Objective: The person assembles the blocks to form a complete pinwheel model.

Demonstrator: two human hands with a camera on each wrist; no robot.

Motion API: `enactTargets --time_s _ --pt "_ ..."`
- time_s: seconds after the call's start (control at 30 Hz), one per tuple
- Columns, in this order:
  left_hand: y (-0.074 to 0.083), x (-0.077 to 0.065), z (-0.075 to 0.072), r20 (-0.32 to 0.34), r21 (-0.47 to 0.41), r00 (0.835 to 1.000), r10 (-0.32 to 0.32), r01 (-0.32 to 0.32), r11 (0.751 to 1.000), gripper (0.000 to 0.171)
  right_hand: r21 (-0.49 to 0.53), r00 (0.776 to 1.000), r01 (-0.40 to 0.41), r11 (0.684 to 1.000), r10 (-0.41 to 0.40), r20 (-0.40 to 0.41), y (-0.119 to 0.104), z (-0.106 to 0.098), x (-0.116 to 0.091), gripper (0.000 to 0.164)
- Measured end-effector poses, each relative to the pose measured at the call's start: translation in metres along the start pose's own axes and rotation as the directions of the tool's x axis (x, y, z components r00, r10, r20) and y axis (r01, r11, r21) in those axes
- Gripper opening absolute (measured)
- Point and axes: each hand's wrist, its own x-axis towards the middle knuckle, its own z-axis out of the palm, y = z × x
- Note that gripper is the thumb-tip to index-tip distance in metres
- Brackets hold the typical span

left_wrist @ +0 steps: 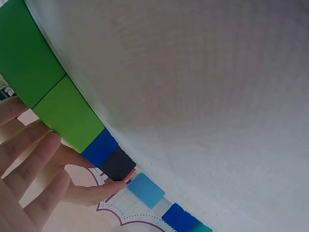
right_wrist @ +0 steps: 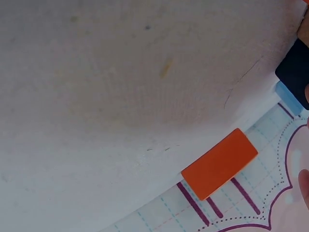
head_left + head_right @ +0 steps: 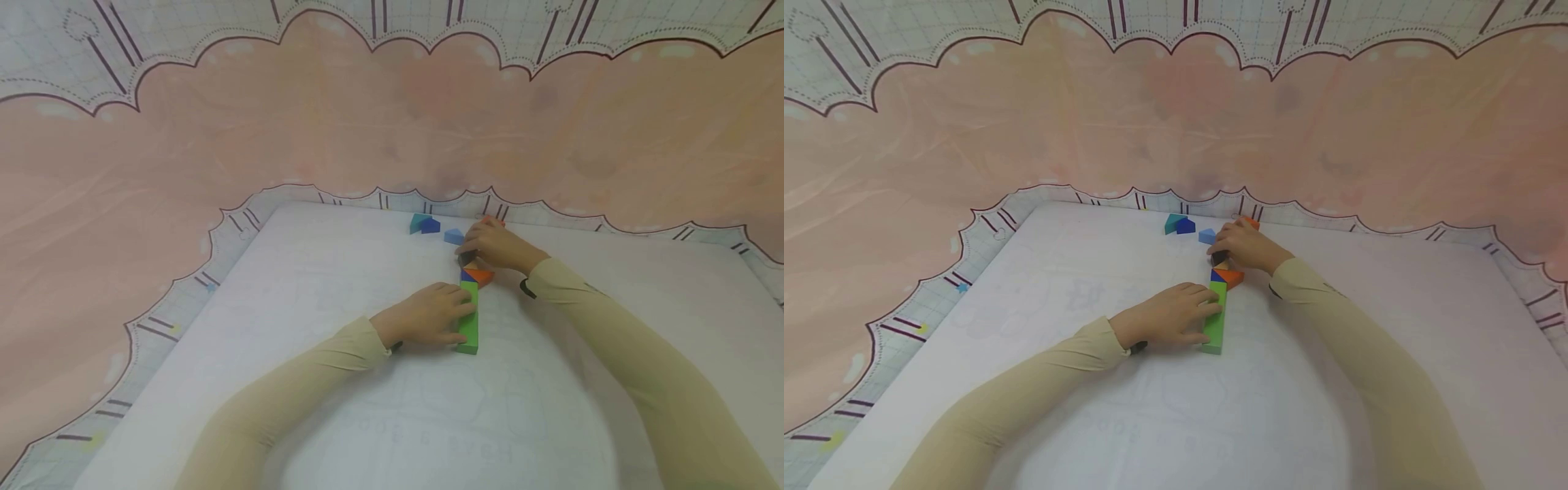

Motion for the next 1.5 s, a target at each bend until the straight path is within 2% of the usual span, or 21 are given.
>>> enactTargets --time_s 0.23,0.5,0.73,0.9,1.17,1.5 --pt "0.001 0.000 -0.001 0.014 -0.013 1.000 -0.006 0.007 1.000 0.053 -0.006 1.000 -0.021 1.000 0.021 -0.008 0.002 -0.001 -0.001 0.038" --pt "0.001 0.000 -0.002 0.022 -0.009 1.000 -0.010 0.010 1.000 0.054 -0.005 0.995 -0.090 0.996 0.090 0.050 0.004 -0.003 -0.006 0.038" --pt "0.000 0.000 -0.001 0.020 0.013 1.000 -0.003 0.003 1.000 0.053 0.005 0.990 -0.124 0.992 0.124 0.061 0.006 -0.002 -0.006 0.039" --pt "0.000 0.000 -0.002 0.021 0.006 1.000 -0.004 0.004 1.000 0.053 -0.009 0.990 -0.128 0.992 0.128 0.059 0.004 -0.002 -0.003 0.038" --pt "0.000 -0.001 -0.002 0.026 0.001 1.000 -0.012 0.012 1.000 0.054 -0.024 0.987 -0.151 0.988 0.152 0.043 0.005 -0.001 0.002 0.025" --pt "0.000 -0.001 -0.002 0.024 0.006 1.000 -0.008 0.007 1.000 0.053 -0.034 0.986 -0.165 0.986 0.165 0.020 0.009 0.001 0.005 0.023"
